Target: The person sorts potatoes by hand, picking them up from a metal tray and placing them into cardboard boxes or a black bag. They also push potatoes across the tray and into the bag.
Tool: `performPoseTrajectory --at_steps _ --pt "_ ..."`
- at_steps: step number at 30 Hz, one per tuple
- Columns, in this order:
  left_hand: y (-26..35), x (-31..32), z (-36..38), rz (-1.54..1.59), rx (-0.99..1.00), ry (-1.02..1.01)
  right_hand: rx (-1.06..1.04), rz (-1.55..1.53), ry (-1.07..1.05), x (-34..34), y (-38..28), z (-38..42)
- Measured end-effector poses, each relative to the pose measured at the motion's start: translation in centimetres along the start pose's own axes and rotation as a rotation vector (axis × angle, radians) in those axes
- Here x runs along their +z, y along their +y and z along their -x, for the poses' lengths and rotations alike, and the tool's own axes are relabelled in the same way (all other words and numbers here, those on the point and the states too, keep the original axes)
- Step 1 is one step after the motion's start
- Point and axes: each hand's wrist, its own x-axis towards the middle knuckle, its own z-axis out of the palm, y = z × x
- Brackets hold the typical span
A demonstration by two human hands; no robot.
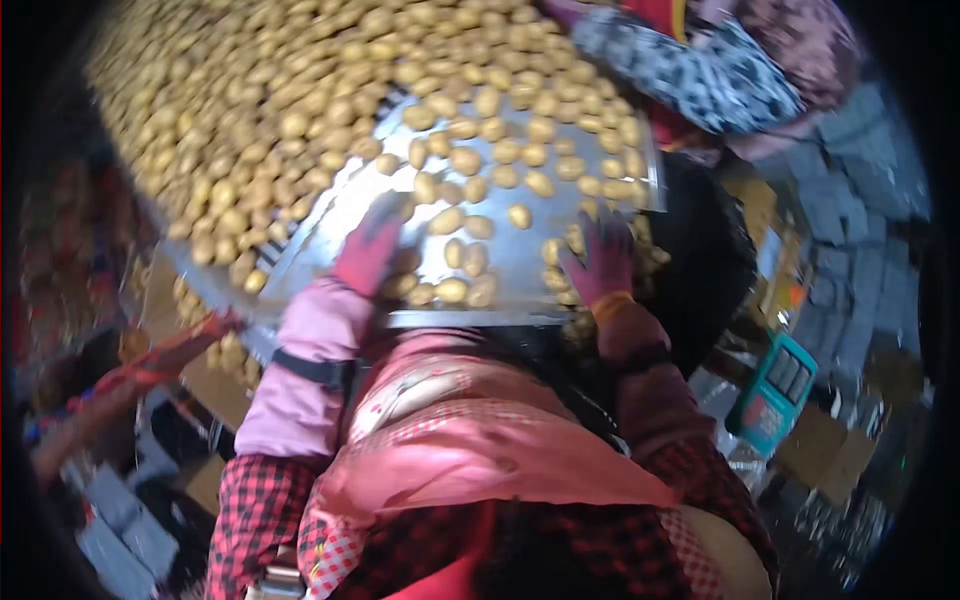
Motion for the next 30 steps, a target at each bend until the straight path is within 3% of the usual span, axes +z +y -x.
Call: performPoseTrajectory --at_steps 1,2,3,4,5,6,7,8,9,10,11,12,13,15,16,17,18,19,21,22,23,24,26,28,29,30 --pt "-3.2 -0.5 -1.6 0.080 0.108 0.136 0.035 -0.074 0.019 -0.3 0.3 -2.1" --pt "-6.3 -1.3 -3.3 -0.154 0.216 0.105 0.079 -0.123 0.049 -0.6 0.1 -5.0" --pt "-9.4 -2.0 -4.9 -0.402 0.333 0.102 0.204 -0.065 -0.227 -4.1 -1.3 -8.7" --pt "-12.2 -2.8 -6.3 -0.625 0.455 0.124 0.084 0.031 0.097 -1.9 -1.0 -10.3" --pt "-9.5 -1.5 -4.6 -0.349 0.300 -0.057 0.081 0.033 0.224 -1.1 -1.5 -13.0" --pt "-6.5 -0.2 -2.8 -0.085 0.110 -0.182 0.141 0.057 0.147 0.3 -2.1 -15.0" --pt "-5.3 -0.5 -2.4 -0.155 0.146 -0.181 0.225 -0.016 -0.059 1.5 -3.0 -16.2" --pt "-4.2 -0.7 -2.2 -0.219 0.183 -0.185 0.156 0.045 -0.156 2.2 -4.8 -15.4" --pt "-1.2 -0.6 -2.2 -0.220 0.087 -0.121 0.086 0.116 -0.256 2.5 -6.6 -13.7" --pt "-1.8 -2.2 -4.2 -0.429 0.352 -0.035 0.013 0.074 -0.240 2.9 -7.7 -11.7" --pt "-3.1 -3.5 -6.8 -0.331 0.402 0.123 -0.086 0.033 -0.243 2.0 -8.4 -9.2" --pt "-2.4 -5.6 -9.1 -0.443 0.570 0.220 -0.184 -0.008 -0.248 1.1 -9.0 -6.6" --pt "-1.5 -7.8 -10.7 -0.867 0.636 0.400 -0.245 -0.035 -0.299 1.7 -9.0 -4.0" --pt "-3.1 -11.5 -13.6 -1.118 0.421 0.508 -0.356 -0.188 -0.283 1.4 -7.2 1.3" --pt "-4.3 -11.9 -14.4 -1.373 0.367 0.544 -0.294 -0.397 -0.361 0.5 -5.4 2.9" --pt "-4.0 -10.5 -14.0 -1.470 0.261 0.525 -0.049 -0.386 -0.526 -3.1 -4.6 3.1" --pt "-6.1 -9.6 -14.4 -1.368 0.259 0.538 0.027 -0.581 -0.076 -2.5 -1.5 6.2" --pt "-6.2 -8.0 -13.4 -1.243 0.310 0.518 0.363 -0.581 -0.002 -3.2 0.0 7.5" --pt "-2.9 -2.1 -8.3 -1.450 0.197 0.409 0.457 -0.874 0.272 2.3 8.4 11.8" --pt "-3.9 -0.3 -6.7 -1.384 0.193 0.373 0.327 -0.435 0.293 1.0 9.8 11.2" --pt "-6.3 -0.5 -6.2 -0.917 0.274 0.136 0.185 0.001 0.307 -1.2 10.5 9.6" --pt "-9.3 -0.1 -5.1 -1.221 0.392 -0.003 0.248 -0.129 0.338 -2.5 10.3 7.8" --pt "-6.4 0.1 -0.6 -0.883 0.360 -0.276 0.289 -0.250 0.358 -4.3 10.1 5.0" --pt "-8.2 -2.5 1.2 -0.732 0.643 -0.149 0.240 -0.240 0.346 -4.8 10.3 3.0" --pt "-9.3 -4.3 2.1 -0.777 0.633 0.074 0.248 -0.239 0.340 -4.8 10.3 2.6" --pt "-10.4 -6.1 2.6 -0.616 0.558 0.228 0.250 -0.243 0.333 -4.7 10.2 2.1"
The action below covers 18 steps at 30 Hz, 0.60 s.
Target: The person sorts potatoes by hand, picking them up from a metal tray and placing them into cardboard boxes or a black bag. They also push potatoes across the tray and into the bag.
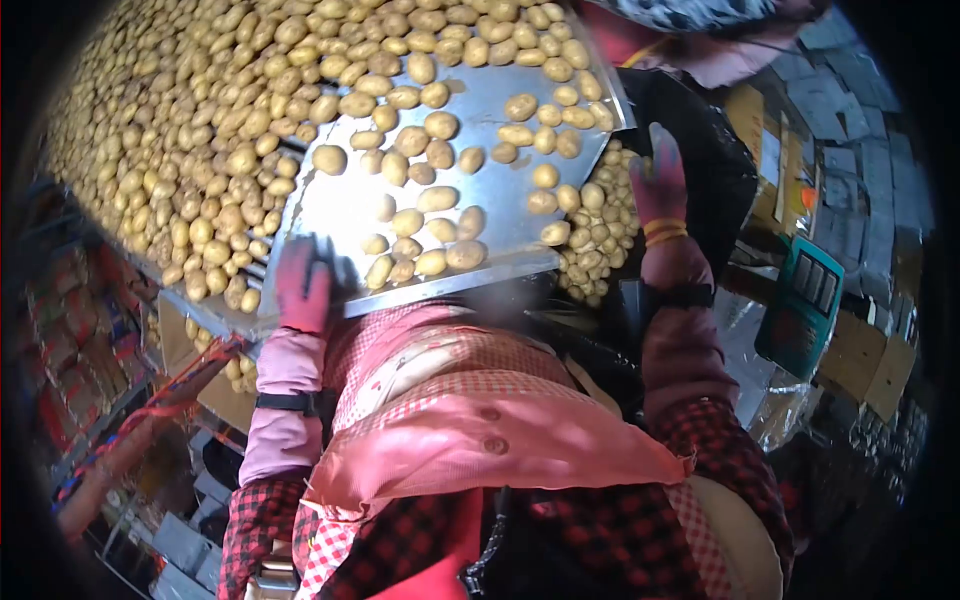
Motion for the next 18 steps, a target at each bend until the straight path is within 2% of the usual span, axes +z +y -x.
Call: performPoseTrajectory --at_steps 2,4,5,6,8,10,12,13,14,15,16,18 --pt "-2.7 -2.9 2.0 -0.477 -0.107 0.162 0.007 0.004 -0.042 2.1 -1.3 0.1" --pt "-5.0 -3.9 3.7 -0.528 -0.310 0.050 0.019 0.049 -0.100 4.4 -2.7 1.5" --pt "-4.6 -3.8 4.0 -0.492 -0.213 0.010 -0.093 0.119 -0.094 6.7 -2.8 3.0" --pt "-0.5 -3.9 3.0 -0.428 -0.275 -0.062 -0.099 0.164 -0.228 6.8 -4.7 3.1" --pt "1.3 -2.1 3.2 -0.331 -0.198 -0.098 -0.104 0.268 -0.495 6.2 -9.8 3.4" --pt "4.9 -1.0 1.9 -0.142 -0.372 -0.247 -0.092 0.222 -0.438 7.2 -10.0 3.7" --pt "7.2 0.0 0.3 -0.137 -0.327 -0.503 -0.097 0.191 -0.367 7.6 -10.8 3.7" --pt "7.8 1.3 -0.1 -0.121 -0.324 -0.533 -0.108 0.193 -0.509 7.5 -12.1 3.6" --pt "8.4 2.4 -0.4 -0.103 -0.321 -0.565 -0.225 0.132 -0.527 7.5 -14.3 4.0" --pt "9.9 2.1 -1.9 0.064 -0.333 -0.615 -0.342 0.071 -0.547 7.6 -16.6 4.7" --pt "8.4 3.7 -1.3 0.210 -0.273 -0.572 -0.462 0.009 -0.565 7.7 -17.7 4.6" --pt "8.5 2.8 -2.5 0.355 -0.158 -0.619 -0.556 0.092 -0.544 8.8 -16.9 4.4"
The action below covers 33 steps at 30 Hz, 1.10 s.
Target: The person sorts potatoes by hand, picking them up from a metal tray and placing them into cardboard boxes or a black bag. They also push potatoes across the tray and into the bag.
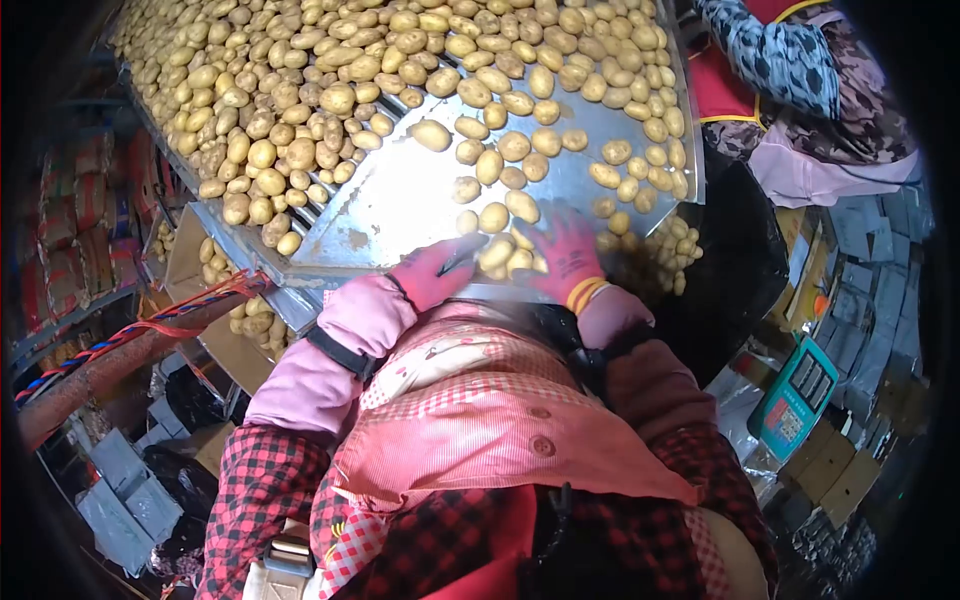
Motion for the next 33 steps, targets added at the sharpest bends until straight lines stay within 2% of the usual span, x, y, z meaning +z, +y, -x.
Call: performPoseTrajectory --at_steps 1,3,4,5,6,7,8,10,11,13,15,17,18,20,22,24,26,28,30,32,33 --pt "0.3 -1.1 0.2 0.033 0.001 0.096 -0.032 0.050 -0.001 0.7 0.7 0.0" --pt "-2.3 -2.5 1.1 0.172 -0.025 0.373 0.295 0.161 -0.141 1.6 5.0 -1.3" --pt "-2.9 -4.1 2.0 0.089 -0.032 0.528 0.334 0.259 0.026 1.2 7.3 -1.2" --pt "-5.8 -5.3 2.8 -0.263 0.079 0.729 0.374 0.356 0.203 0.8 8.9 -1.5" --pt "-5.9 -6.9 3.9 -0.410 0.056 0.772 0.358 0.299 0.218 0.3 8.8 -2.9" --pt "-8.3 -7.0 4.7 -0.582 0.056 0.923 0.346 0.240 0.232 -0.4 8.3 -4.3" --pt "-8.9 -7.6 5.6 -0.666 -0.004 0.930 0.336 0.180 0.244 -0.5 7.2 -5.4" --pt "-10.9 -8.1 6.7 -0.857 -0.067 0.936 0.189 0.124 0.165 1.0 1.3 -7.2" --pt "-10.9 -8.1 6.7 -0.844 -0.081 0.943 0.001 -0.037 0.133 0.4 -2.6 -7.9" --pt "-10.6 -7.9 6.8 -0.817 -0.111 0.947 -0.312 -0.204 0.069 0.6 -4.9 -8.1" --pt "-10.4 -8.0 6.8 -0.767 -0.120 0.962 -0.567 -0.205 0.020 2.4 -3.8 -8.5" --pt "-10.5 -7.8 6.8 -0.741 -0.087 0.984 -0.172 0.176 -0.215 0.5 -0.1 -9.8" --pt "-10.1 -7.7 6.8 -0.748 -0.112 0.971 0.012 0.164 -0.129 0.9 6.0 -10.3" --pt "-11.1 -7.6 6.7 -0.747 -0.107 0.970 0.179 0.152 0.088 0.0 10.4 -9.3" --pt "-11.4 -7.4 6.9 -0.762 -0.114 0.976 0.129 0.135 0.346 -3.0 7.6 -7.1" --pt "-11.8 -7.5 6.7 -0.786 -0.108 0.978 -0.012 0.115 -0.005 -0.8 7.3 -3.1" --pt "-12.2 -7.3 6.6 -0.842 -0.124 0.966 -0.289 0.194 -0.272 0.1 5.0 -1.9" --pt "-12.3 -7.6 6.6 -0.891 -0.141 0.946 0.031 0.223 -0.082 1.6 8.3 -3.2" --pt "-11.3 -7.3 6.2 -0.940 -0.114 0.912 0.239 0.335 0.271 -0.5 11.6 -4.5" --pt "-9.7 -5.9 4.6 -0.933 -0.032 0.876 0.266 0.041 0.281 -2.7 11.1 -4.1" --pt "-8.7 -4.7 3.3 -0.915 0.073 0.783 0.266 -0.106 0.273 -3.4 10.0 -3.5"
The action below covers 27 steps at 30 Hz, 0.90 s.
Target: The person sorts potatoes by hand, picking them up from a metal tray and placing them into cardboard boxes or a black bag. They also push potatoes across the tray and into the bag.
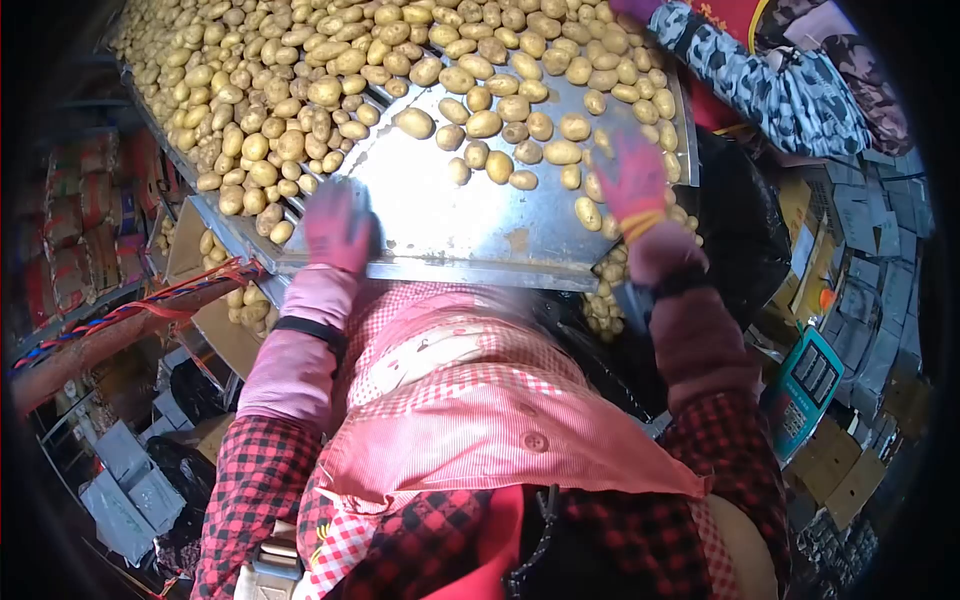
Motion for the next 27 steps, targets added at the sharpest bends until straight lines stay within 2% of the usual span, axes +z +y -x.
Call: performPoseTrajectory --at_steps 2,3,4,5,6,9,10,12,13,16,18,19,21,22,25,27 --pt "4.7 0.7 -2.1 0.091 0.141 -0.142 0.064 -0.033 -0.652 -0.4 -4.6 2.9" --pt "6.8 0.7 -3.5 0.121 0.181 -0.242 -0.082 -0.079 -0.543 0.8 -6.2 5.4" --pt "7.8 1.7 -4.0 0.096 0.141 -0.257 -0.224 -0.116 -0.429 2.8 -7.3 7.9" --pt "8.9 2.9 -4.3 0.074 0.099 -0.275 -0.227 -0.020 -0.411 3.8 -8.7 9.4" --pt "9.8 3.4 -4.3 0.052 0.053 -0.297 -0.329 0.134 -0.243 4.7 -9.8 10.7" --pt "10.3 1.8 -2.8 0.258 0.200 -0.502 -0.102 -0.184 -0.962 1.4 -9.2 9.3" --pt "9.8 0.8 -2.6 0.413 0.267 -0.572 -0.112 -0.256 -0.524 2.4 -6.4 11.7" --pt "9.3 -1.9 -0.3 0.518 0.195 -0.466 0.131 -0.330 -0.410 -1.0 -4.2 10.7" --pt "9.1 -3.8 0.8 0.520 0.128 -0.433 0.178 -0.272 -0.347 -0.3 -2.2 11.3" --pt "6.7 -5.4 7.9 0.505 -0.219 -0.095 0.179 -0.058 -0.541 -0.1 -1.0 12.1" --pt "5.8 -7.0 11.7 0.601 -0.443 -0.089 0.183 -0.005 -0.670 1.5 -1.5 12.3" --pt "5.5 -7.5 13.2 0.651 -0.550 -0.082 0.141 -0.010 -0.665 2.5 -1.6 12.3" --pt "5.5 -7.8 15.5 0.650 -0.633 -0.056 0.073 -0.013 -0.652 3.5 -2.9 12.1" --pt "5.5 -7.7 16.3 0.656 -0.666 -0.043 0.060 -0.144 -0.667 3.8 -3.0 11.4" --pt "5.2 -7.8 16.7 0.676 -0.663 -0.028 0.226 -0.106 -0.581 0.7 -4.8 8.6" --pt "4.6 -7.4 16.9 0.654 -0.664 -0.013 0.269 -0.063 -0.662 3.3 -3.4 8.5"
